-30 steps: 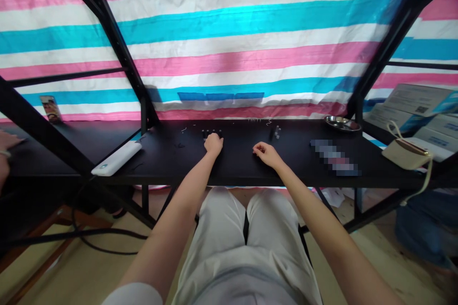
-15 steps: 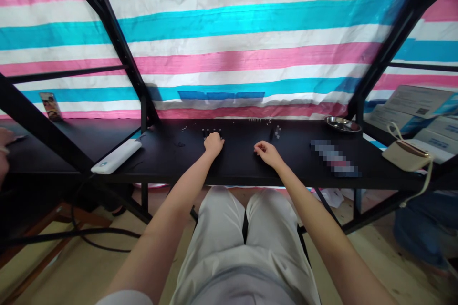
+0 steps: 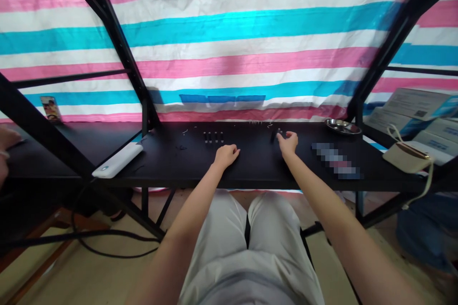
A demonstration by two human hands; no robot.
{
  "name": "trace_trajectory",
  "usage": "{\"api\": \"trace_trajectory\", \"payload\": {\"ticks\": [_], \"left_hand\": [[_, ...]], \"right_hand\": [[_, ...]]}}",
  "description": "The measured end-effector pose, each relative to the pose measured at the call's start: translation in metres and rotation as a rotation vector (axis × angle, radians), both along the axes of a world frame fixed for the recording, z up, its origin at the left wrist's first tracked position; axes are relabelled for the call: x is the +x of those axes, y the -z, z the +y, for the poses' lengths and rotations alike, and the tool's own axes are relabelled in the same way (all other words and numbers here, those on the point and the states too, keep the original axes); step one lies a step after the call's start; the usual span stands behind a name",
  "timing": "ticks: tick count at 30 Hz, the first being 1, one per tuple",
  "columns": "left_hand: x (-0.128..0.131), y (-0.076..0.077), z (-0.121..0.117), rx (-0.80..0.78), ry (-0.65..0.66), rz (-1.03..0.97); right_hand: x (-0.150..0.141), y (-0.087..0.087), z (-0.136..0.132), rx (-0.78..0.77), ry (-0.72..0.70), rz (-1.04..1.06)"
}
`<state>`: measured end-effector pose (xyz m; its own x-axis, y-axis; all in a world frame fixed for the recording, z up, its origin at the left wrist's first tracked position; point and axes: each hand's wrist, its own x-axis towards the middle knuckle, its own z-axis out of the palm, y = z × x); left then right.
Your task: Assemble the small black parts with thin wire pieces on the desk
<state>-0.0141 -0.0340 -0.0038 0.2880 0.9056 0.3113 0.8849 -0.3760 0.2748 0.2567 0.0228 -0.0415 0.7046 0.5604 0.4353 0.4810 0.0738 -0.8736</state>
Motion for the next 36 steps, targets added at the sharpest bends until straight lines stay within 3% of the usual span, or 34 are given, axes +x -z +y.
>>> {"api": "trace_trajectory", "payload": {"ticks": [6, 13, 18, 21, 27, 31, 36], "left_hand": [[0.002, -0.001, -0.005, 0.033, 0.027, 0.097], [0.002, 0.001, -0.004, 0.030, 0.049, 0.103], [0.003, 0.001, -0.005, 0.026, 0.038, 0.113], [0.004, -0.001, -0.007, 0.022, 0.029, 0.145], [0.005, -0.002, -0.008, 0.063, 0.042, 0.206], [0.005, 0.000, -0.008, 0.092, 0.060, 0.207], [0.005, 0.001, -0.007, 0.114, 0.062, 0.197]], "right_hand": [[0.003, -0.008, 0.011, -0.087, -0.073, -0.012], [-0.004, -0.006, -0.003, -0.068, -0.087, -0.080], [-0.012, -0.008, -0.007, -0.039, -0.254, -0.282], [-0.017, -0.009, -0.008, -0.132, -0.325, -0.412], [-0.023, -0.012, -0.014, -0.310, -0.321, -0.511], [-0.026, -0.013, -0.018, -0.278, -0.331, -0.556], [-0.028, -0.012, -0.021, -0.101, -0.397, -0.604]]}}
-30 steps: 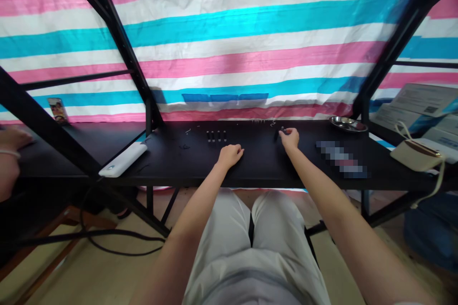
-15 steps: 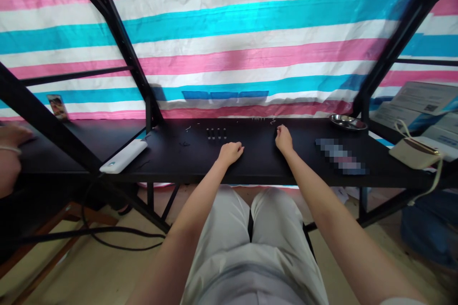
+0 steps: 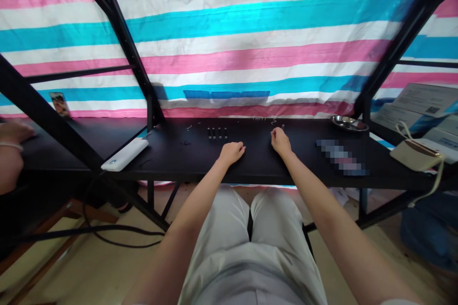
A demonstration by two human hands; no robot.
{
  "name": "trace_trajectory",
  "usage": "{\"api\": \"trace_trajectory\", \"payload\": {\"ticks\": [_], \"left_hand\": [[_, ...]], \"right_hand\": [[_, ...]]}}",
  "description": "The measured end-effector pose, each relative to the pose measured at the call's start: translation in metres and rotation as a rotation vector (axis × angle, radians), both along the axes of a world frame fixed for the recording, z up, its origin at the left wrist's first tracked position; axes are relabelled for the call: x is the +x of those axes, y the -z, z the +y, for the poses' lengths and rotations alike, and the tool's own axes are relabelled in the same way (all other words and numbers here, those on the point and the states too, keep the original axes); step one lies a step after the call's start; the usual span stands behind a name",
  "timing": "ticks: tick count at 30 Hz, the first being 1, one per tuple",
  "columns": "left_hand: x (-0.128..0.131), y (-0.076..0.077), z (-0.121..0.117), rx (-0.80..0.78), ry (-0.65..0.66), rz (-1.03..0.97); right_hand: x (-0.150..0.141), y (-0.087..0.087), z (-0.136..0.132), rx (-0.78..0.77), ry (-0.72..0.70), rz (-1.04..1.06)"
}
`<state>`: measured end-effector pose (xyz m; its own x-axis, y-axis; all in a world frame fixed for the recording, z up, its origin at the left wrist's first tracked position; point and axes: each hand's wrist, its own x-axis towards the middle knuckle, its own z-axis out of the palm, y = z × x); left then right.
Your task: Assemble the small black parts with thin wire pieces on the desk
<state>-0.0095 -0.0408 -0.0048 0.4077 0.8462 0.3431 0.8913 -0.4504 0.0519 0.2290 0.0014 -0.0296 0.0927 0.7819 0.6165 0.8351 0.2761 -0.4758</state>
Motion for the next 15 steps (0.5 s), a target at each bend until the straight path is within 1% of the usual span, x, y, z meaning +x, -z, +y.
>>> {"api": "trace_trajectory", "payload": {"ticks": [3, 5, 9, 12, 15], "left_hand": [[0.000, 0.001, 0.000, 0.016, 0.019, -0.029], [0.000, 0.003, 0.000, 0.051, 0.061, -0.075], [0.003, 0.005, -0.001, 0.212, 0.187, -0.161], [0.005, 0.005, -0.002, 0.312, 0.247, -0.161], [0.005, 0.004, -0.003, 0.325, 0.293, -0.141]], "right_hand": [[-0.003, -0.001, -0.003, 0.096, -0.072, 0.057], [-0.008, -0.003, -0.006, 0.143, -0.140, 0.098], [-0.030, -0.007, -0.021, 0.186, -0.305, 0.117], [-0.048, -0.010, -0.036, 0.206, -0.426, 0.062], [-0.057, -0.013, -0.049, 0.222, -0.510, -0.074]]}}
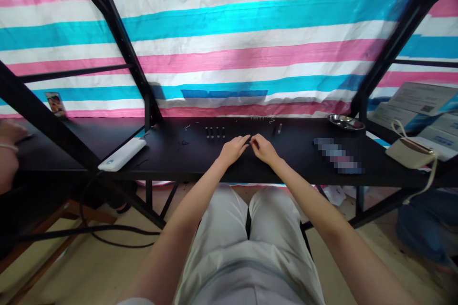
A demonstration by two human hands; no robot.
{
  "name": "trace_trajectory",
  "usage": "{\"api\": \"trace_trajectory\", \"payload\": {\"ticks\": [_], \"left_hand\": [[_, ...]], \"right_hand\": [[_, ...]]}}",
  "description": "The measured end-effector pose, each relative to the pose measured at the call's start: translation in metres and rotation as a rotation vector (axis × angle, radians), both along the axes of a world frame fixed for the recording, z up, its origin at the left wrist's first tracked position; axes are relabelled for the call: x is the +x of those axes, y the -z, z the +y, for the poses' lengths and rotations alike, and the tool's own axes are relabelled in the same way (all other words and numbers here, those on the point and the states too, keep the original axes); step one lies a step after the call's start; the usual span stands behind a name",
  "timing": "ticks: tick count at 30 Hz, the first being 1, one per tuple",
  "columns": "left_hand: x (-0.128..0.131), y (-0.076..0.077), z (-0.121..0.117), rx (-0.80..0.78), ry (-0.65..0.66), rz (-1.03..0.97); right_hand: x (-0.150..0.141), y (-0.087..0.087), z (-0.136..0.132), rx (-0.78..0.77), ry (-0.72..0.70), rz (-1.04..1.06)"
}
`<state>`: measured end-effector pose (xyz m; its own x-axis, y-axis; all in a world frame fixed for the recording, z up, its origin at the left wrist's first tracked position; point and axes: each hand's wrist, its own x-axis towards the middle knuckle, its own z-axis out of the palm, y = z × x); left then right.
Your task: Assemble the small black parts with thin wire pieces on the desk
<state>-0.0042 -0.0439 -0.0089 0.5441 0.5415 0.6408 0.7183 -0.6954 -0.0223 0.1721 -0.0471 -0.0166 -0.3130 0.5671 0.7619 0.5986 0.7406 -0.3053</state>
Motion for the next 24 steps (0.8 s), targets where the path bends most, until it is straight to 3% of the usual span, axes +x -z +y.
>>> {"api": "trace_trajectory", "payload": {"ticks": [8, 18, 24], "left_hand": [[-0.002, 0.001, 0.003, -0.132, 0.061, -0.085], [-0.004, 0.001, 0.006, -0.297, -0.179, -0.325], [-0.005, 0.000, 0.005, -0.255, -0.086, -0.313]], "right_hand": [[-0.003, -0.003, -0.008, 0.028, -0.047, -0.163], [0.002, 0.001, 0.002, -0.074, 0.089, -0.046], [0.004, 0.004, 0.005, -0.081, 0.129, 0.042]]}}
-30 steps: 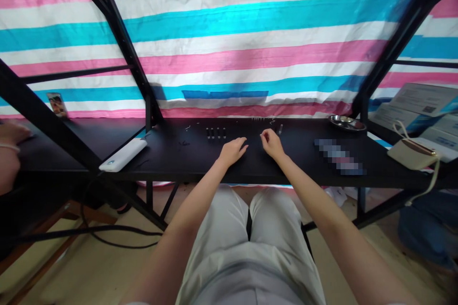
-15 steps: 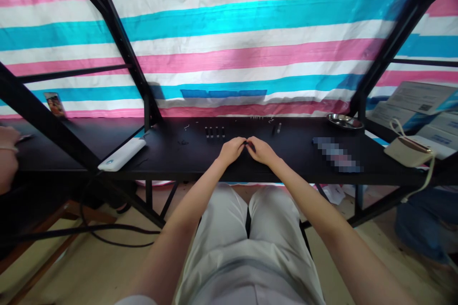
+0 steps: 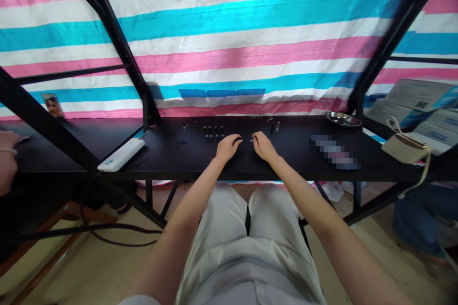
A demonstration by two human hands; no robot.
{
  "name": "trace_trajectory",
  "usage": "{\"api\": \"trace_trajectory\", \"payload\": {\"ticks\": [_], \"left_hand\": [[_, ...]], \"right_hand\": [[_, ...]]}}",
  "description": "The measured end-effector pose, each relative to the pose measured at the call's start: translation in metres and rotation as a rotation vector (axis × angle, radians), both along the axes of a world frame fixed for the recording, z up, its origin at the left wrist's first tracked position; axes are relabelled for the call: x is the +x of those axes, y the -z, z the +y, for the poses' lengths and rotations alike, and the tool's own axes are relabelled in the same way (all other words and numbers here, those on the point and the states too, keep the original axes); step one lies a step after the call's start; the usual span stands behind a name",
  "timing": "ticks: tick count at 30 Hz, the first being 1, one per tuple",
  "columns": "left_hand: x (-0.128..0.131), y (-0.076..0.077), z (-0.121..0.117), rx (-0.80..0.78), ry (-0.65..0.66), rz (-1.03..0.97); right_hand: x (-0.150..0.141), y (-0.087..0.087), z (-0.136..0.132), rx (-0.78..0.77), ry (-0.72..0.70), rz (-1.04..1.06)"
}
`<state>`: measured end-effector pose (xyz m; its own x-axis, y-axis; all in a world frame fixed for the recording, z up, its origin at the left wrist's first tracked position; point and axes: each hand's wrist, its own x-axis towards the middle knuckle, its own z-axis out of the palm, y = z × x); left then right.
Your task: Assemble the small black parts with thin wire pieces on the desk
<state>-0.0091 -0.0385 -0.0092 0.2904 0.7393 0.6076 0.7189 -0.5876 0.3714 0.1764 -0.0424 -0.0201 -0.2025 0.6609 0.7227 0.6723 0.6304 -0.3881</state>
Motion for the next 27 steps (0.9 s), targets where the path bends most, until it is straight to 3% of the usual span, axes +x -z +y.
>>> {"api": "trace_trajectory", "payload": {"ticks": [9, 27], "left_hand": [[-0.0002, -0.0023, -0.0007, 0.042, 0.054, -0.021], [-0.0010, -0.0008, 0.0012, 0.041, 0.063, -0.044]], "right_hand": [[0.0007, 0.0016, 0.0021, 0.020, -0.119, 0.008], [0.0016, 0.0006, 0.0006, -0.047, -0.149, 0.109]]}}
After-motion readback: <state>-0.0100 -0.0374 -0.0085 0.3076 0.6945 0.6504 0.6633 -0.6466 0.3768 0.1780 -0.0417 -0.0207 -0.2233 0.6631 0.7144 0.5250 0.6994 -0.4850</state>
